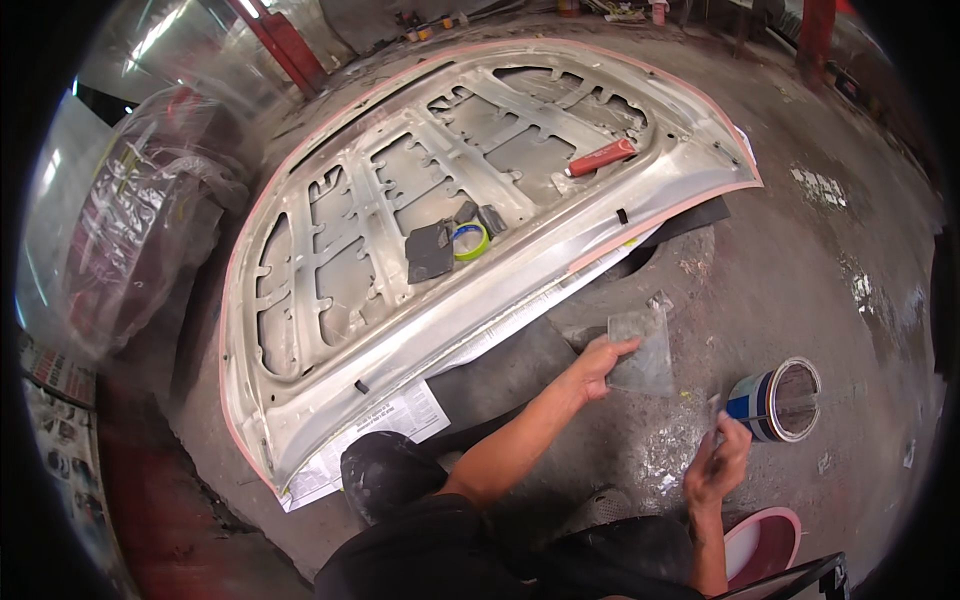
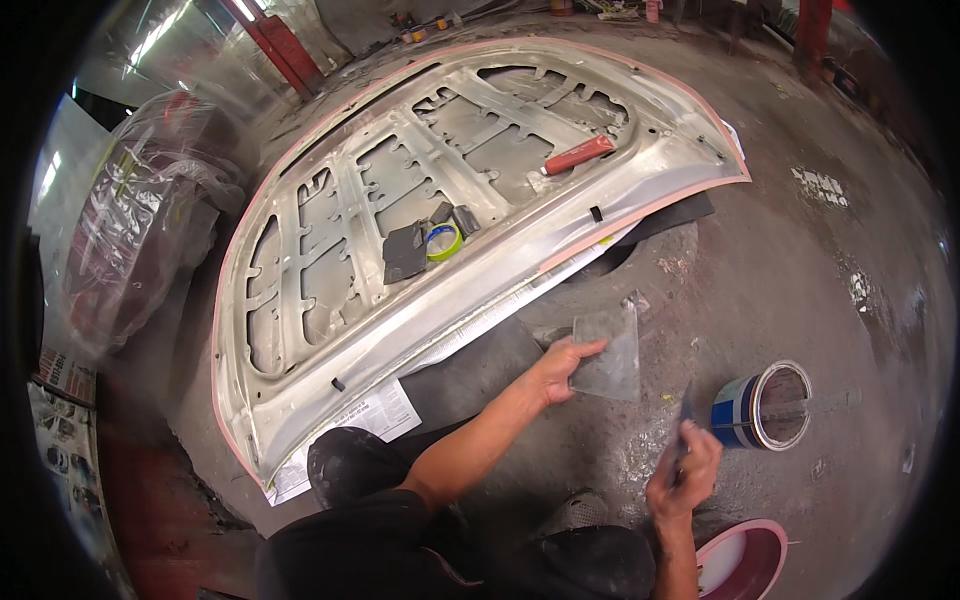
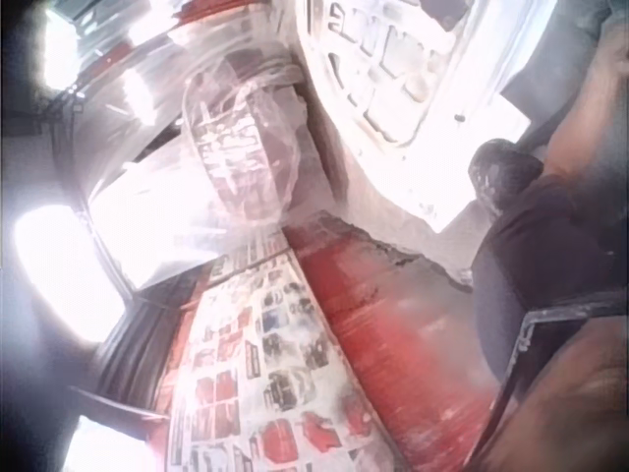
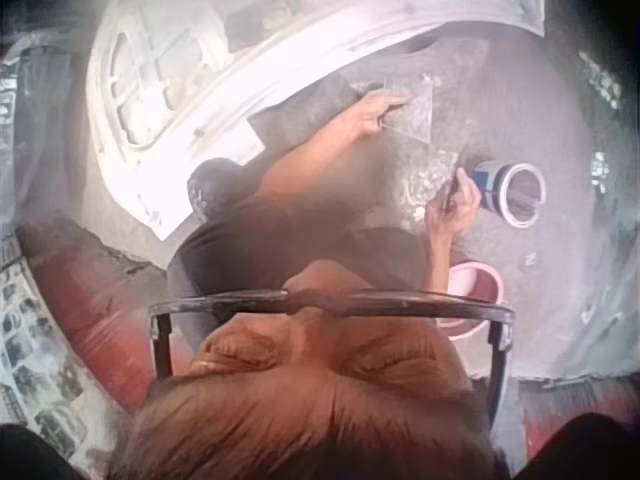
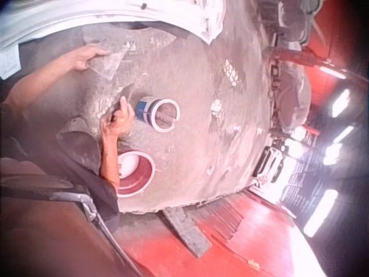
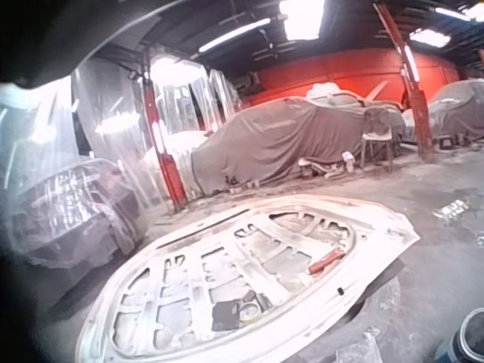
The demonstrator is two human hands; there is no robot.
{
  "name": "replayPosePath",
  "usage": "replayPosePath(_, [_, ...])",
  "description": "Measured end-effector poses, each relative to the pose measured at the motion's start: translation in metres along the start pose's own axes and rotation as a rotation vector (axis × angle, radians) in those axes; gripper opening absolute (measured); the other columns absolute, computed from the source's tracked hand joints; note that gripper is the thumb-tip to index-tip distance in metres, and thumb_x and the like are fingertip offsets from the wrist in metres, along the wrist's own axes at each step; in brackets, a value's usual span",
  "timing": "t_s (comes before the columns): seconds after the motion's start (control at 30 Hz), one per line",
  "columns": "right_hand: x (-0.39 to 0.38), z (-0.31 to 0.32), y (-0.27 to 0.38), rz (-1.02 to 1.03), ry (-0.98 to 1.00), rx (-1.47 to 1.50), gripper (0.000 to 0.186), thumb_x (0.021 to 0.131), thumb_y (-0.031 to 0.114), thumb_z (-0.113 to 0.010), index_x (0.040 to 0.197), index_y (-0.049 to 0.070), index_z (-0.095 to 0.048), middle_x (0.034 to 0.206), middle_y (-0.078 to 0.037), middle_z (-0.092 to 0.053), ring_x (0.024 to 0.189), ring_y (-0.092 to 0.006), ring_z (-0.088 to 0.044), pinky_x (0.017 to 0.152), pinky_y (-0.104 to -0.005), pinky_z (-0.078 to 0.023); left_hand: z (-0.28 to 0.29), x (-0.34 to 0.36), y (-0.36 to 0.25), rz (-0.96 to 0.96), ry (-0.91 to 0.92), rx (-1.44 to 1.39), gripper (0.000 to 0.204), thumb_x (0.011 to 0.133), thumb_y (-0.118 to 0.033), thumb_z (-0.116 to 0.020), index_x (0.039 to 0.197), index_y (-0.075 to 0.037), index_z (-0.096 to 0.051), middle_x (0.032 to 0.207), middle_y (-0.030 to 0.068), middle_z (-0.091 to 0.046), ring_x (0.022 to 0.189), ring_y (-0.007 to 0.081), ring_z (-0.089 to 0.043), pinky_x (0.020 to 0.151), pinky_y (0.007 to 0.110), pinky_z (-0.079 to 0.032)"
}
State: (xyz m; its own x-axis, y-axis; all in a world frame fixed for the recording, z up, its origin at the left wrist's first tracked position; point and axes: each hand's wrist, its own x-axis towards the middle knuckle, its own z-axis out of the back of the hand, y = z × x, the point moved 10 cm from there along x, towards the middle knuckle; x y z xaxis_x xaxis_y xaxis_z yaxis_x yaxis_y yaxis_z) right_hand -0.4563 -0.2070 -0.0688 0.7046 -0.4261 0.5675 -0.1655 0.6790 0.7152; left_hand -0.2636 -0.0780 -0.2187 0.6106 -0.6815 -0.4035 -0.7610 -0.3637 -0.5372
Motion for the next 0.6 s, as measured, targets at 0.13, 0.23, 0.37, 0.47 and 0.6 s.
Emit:
replayPosePath(0.13, [-0.020, -0.042, 0.049, 0.561, 0.435, -0.118, 0.043, 0.064, -0.001, -0.061, 0.107, 0.000, -0.057, 0.117, -0.018, -0.056, 0.102, -0.0417, -0.055, 0.090, -0.0470, -0.048, -0.001, -0.009, 0.021, 0.166, 0.078, -0.049, 0.029, 0.091, -0.009, -0.061, 0.118, -0.002, -0.056, 0.106, 0.0088, -0.066, 0.091, 0.0205, -0.067, 0.080, 0.038, -0.058])
replayPosePath(0.23, [-0.007, -0.055, -0.009, 0.173, 0.620, -0.363, 0.055, 0.065, -0.004, -0.057, 0.120, 0.000, -0.054, 0.115, -0.018, -0.056, 0.096, -0.0379, -0.054, 0.084, -0.0442, -0.048, -0.035, -0.023, 0.014, 0.194, 0.111, -0.001, 0.030, 0.090, -0.010, -0.062, 0.118, -0.001, -0.055, 0.105, 0.0085, -0.066, 0.087, 0.0183, -0.068, 0.078, 0.034, -0.058])
replayPosePath(0.37, [0.001, -0.034, -0.054, -0.086, 0.538, -0.426, 0.053, 0.068, -0.007, -0.054, 0.121, -0.002, -0.053, 0.114, -0.019, -0.056, 0.095, -0.0381, -0.053, 0.084, -0.0439, -0.047, -0.056, -0.029, -0.037, -0.050, 0.037, 0.207, 0.031, 0.094, -0.016, -0.059, 0.121, -0.001, -0.055, 0.107, 0.0072, -0.065, 0.092, 0.0161, -0.065, 0.081, 0.031, -0.055])
replayPosePath(0.47, [0.017, -0.016, -0.030, -0.047, 0.175, -0.241, 0.055, 0.067, -0.012, -0.049, 0.121, -0.002, -0.052, 0.115, -0.021, -0.055, 0.108, -0.0393, -0.052, 0.094, -0.0451, -0.044, -0.056, -0.032, -0.065, -0.438, 0.007, 0.279, 0.048, 0.097, -0.022, -0.057, 0.136, -0.001, -0.041, 0.129, 0.0103, -0.053, 0.115, 0.0183, -0.054, 0.101, 0.034, -0.041])
replayPosePath(0.6, [0.013, -0.066, 0.004, 0.069, 0.302, -0.075, 0.066, 0.064, -0.011, -0.052, 0.129, -0.001, -0.049, 0.134, -0.022, -0.046, 0.121, -0.0416, -0.046, 0.103, -0.0439, -0.039, -0.064, -0.034, -0.049, -0.620, -0.110, 0.284, 0.049, 0.099, -0.027, -0.052, 0.136, 0.002, -0.039, 0.134, 0.0118, -0.048, 0.118, 0.0193, -0.049, 0.102, 0.035, -0.038])
